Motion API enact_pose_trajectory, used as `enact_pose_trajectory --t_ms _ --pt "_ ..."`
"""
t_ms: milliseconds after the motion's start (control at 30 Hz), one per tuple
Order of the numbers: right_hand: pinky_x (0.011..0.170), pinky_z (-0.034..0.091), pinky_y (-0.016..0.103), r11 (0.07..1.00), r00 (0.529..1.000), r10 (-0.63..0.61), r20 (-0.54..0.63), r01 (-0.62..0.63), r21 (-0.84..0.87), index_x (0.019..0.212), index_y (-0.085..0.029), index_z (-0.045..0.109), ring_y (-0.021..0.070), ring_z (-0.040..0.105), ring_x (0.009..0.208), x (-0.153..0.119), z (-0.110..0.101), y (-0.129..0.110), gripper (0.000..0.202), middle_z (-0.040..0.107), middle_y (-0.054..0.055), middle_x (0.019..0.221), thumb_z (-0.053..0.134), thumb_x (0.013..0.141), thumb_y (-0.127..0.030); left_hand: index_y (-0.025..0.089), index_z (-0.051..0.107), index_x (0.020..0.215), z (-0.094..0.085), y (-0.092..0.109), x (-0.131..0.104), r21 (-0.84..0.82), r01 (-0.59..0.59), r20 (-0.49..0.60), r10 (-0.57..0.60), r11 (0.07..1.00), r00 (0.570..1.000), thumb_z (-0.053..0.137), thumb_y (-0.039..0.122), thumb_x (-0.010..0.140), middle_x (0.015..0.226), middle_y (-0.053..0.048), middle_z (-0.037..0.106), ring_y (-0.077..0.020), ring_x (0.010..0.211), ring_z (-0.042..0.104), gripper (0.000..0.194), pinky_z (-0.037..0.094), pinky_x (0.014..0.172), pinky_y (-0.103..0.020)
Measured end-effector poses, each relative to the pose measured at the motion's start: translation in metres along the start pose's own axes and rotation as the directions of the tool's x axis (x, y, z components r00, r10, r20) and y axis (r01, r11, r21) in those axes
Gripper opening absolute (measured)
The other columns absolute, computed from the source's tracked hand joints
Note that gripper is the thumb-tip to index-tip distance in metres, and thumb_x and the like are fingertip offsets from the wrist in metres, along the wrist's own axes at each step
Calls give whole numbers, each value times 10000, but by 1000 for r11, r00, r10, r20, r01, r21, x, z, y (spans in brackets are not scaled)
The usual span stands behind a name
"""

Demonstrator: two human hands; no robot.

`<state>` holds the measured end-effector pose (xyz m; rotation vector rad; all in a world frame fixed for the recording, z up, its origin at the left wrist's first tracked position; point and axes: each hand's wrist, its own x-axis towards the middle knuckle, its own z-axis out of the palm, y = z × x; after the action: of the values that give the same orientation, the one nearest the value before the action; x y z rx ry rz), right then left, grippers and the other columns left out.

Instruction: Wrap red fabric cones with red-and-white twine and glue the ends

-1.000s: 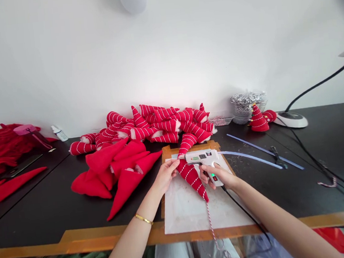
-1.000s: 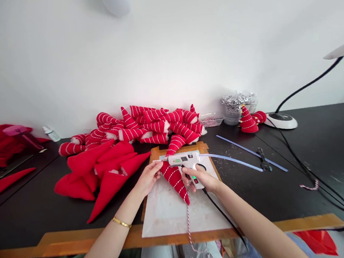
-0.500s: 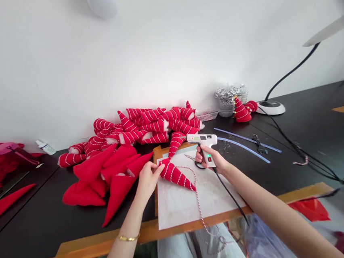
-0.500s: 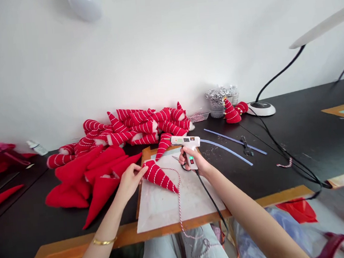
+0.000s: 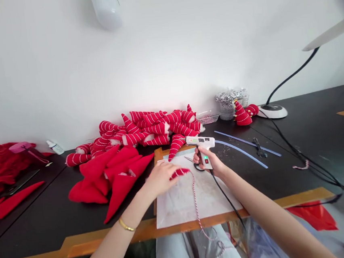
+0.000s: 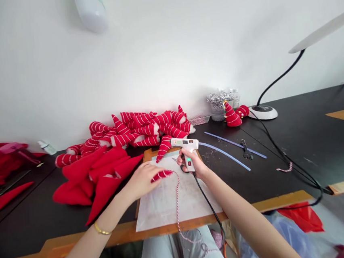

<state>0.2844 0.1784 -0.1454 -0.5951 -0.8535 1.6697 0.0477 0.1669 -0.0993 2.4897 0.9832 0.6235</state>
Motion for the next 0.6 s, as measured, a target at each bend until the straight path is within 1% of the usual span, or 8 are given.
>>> enact_pose_trajectory --t_ms 33,100,133,200,300,433,533,600 --pt "347 296 155 1000 1000 -19 -7 19 -10 821 -210 538 133 526 596 0 0 1 382 519 -23 632 744 747 -523 251 710 1098 -6 -4 5 -97 67 -109 -77 993 991 673 317 827 1072 -93 733 -296 1012 652 281 404 1030 -489" --pt "348 322 167 997 998 -66 -13 66 -52 829 -211 546 142 535 596 -1 2 4 375 536 -19 629 732 758 -529 220 675 1137 -13 -13 12 -350 181 -241 -275 919 931 649 420 844 1086 -97 725 -283 975 664 356 491 899 -419" --pt "349 335 173 993 996 -85 -6 85 -88 832 -208 551 145 539 593 -1 2 6 369 546 -14 630 721 772 -530 203 666 1118 -12 -18 14 -462 215 -249 -359 860 900 646 450 841 1052 -94 727 -273 937 673 372 511 842 -393" --pt "348 355 185 978 995 -99 21 102 -180 829 -200 562 143 539 569 -2 3 10 357 562 -6 638 695 803 -531 182 655 1049 -3 -28 16 -595 251 -214 -451 764 867 672 475 812 994 -86 722 -259 889 679 377 525 785 -367" --pt "350 388 201 944 993 -67 92 93 -318 783 -180 576 125 522 512 -5 4 16 362 579 9 661 641 859 -527 191 600 1011 17 -40 16 -699 226 -207 -495 679 844 697 466 796 1016 -87 703 -245 911 680 363 531 797 -364" --pt "376 417 204 907 984 -17 175 89 -412 737 -159 595 111 509 503 -11 12 20 394 591 27 681 596 900 -518 234 485 1134 30 -47 12 -804 163 -198 -516 572 833 684 481 814 1066 -79 681 -232 930 684 451 536 794 -362" --pt "387 420 208 900 978 11 209 81 -429 744 -155 609 120 517 529 -15 20 18 402 587 34 688 581 906 -522 237 491 1167 31 -49 9 -777 177 -222 -526 604 821 548 582 877 1010 -76 680 -234 911 671 454 533 759 -351" --pt "396 426 217 895 974 39 225 66 -442 734 -154 608 116 513 518 -18 25 15 414 585 35 692 569 909 -528 231 519 1163 30 -48 7 -739 189 -231 -507 647 831 411 619 924 985 -79 677 -238 919 661 469 528 765 -352"
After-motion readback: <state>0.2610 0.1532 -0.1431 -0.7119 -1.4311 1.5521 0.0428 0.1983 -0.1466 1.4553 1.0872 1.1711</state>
